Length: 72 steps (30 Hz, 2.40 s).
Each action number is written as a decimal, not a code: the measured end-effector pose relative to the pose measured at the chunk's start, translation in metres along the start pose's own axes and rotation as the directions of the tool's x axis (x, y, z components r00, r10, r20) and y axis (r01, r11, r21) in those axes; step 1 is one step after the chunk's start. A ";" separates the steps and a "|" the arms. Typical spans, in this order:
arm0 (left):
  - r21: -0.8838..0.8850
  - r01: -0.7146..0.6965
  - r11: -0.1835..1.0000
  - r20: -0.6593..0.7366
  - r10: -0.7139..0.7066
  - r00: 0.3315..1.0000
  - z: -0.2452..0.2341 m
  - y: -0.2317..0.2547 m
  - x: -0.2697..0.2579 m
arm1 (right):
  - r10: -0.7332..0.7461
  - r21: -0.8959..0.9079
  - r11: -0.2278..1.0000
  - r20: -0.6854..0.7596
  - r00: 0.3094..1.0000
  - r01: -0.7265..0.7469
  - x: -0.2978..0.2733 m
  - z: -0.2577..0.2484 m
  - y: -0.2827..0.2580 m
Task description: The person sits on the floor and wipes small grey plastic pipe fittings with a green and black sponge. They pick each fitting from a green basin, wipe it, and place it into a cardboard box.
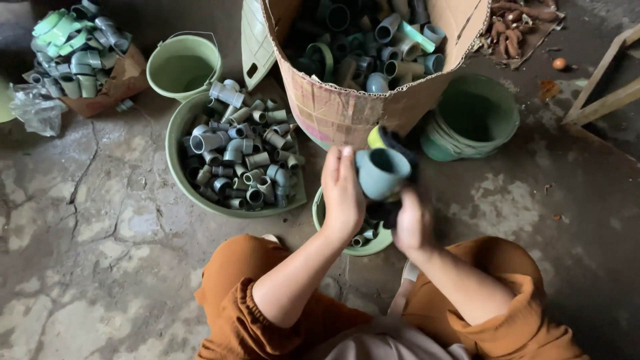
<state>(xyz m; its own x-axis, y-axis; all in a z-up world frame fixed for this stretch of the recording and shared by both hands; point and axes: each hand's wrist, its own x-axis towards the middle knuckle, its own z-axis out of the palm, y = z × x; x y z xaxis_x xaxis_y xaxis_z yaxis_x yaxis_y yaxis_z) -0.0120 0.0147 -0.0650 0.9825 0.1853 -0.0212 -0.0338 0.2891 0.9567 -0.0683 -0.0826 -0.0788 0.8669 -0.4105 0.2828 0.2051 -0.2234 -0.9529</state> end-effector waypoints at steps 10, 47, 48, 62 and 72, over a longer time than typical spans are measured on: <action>-0.555 0.256 0.791 -0.233 -0.443 0.866 -0.023 -0.008 0.050 | 0.289 0.005 0.957 0.093 0.953 -0.291 -0.015 -0.012 0.027; -0.519 0.627 0.581 0.380 -0.500 0.778 -0.022 0.017 0.000 | -0.863 -0.404 0.234 0.333 0.380 0.884 0.017 -0.012 0.033; -0.516 0.628 0.582 0.383 -0.499 0.778 -0.030 0.003 0.006 | -0.864 -0.407 0.233 0.330 0.380 0.883 0.021 -0.015 0.034; -0.403 0.747 0.529 0.161 -0.762 0.627 -0.024 -0.020 -0.017 | -0.295 0.018 0.955 0.134 0.946 0.296 0.016 -0.004 -0.015; -0.420 0.599 0.682 0.101 -0.621 0.777 -0.049 -0.026 0.012 | -0.216 -0.103 0.945 0.517 0.829 0.311 0.049 -0.022 -0.007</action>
<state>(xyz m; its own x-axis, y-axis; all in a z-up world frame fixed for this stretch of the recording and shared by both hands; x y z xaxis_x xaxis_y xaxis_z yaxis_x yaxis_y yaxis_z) -0.0079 0.0557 -0.1049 0.8031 -0.1300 -0.5814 0.4884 0.7025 0.5176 -0.0370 -0.1211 -0.0559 0.9086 0.1649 0.3837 0.4163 -0.4301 -0.8011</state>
